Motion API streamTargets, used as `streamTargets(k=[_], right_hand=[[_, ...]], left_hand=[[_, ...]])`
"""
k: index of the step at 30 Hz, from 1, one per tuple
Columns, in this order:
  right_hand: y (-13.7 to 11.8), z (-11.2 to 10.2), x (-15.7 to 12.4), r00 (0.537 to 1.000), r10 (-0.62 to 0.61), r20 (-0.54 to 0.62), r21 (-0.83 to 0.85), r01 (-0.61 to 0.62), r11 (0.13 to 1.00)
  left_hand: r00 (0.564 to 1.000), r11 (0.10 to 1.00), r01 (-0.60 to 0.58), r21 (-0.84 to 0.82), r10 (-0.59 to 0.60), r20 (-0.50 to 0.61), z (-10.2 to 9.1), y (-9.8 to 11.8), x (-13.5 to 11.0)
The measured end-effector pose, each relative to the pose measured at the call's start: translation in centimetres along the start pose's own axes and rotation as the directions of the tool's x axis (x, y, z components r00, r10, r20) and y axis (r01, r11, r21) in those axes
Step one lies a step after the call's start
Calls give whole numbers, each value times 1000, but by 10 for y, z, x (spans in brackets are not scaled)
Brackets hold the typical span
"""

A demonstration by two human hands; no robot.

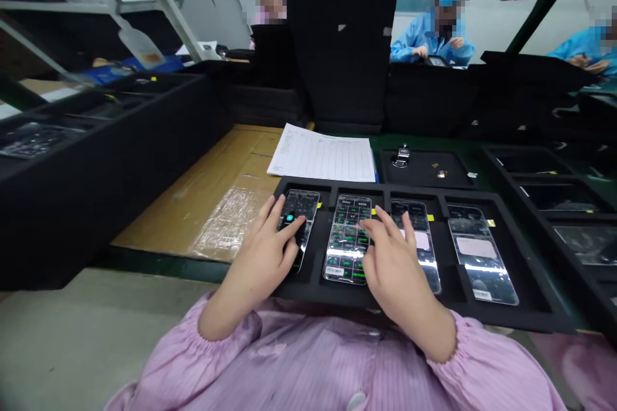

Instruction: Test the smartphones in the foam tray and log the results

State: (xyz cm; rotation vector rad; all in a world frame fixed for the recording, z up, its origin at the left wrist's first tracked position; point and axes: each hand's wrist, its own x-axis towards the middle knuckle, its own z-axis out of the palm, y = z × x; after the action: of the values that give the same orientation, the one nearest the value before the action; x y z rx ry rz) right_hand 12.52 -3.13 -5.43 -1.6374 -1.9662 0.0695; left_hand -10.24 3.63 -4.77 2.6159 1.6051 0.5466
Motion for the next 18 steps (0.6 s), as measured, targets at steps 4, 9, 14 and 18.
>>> streamTargets(k=[4,9,14,18], right_hand=[[4,-2,-13,1000,-4,-7,-7,3,1000],[4,5,-18,996,-55,75,-25,57,998],[19,-12,-31,993,-6,-115,-26,3,1000],[46,-36,-52,938,121,-326,-65,-150,987]], left_hand=[[998,998,-45,-35,44,-35,-8,0,-11],[983,992,-105,-67,94,-157,-11,-4,-25],[979,981,-181,-62,174,-102,-1,-6,-26],[971,974,-223,-40,218,-104,4,-8,-24]])
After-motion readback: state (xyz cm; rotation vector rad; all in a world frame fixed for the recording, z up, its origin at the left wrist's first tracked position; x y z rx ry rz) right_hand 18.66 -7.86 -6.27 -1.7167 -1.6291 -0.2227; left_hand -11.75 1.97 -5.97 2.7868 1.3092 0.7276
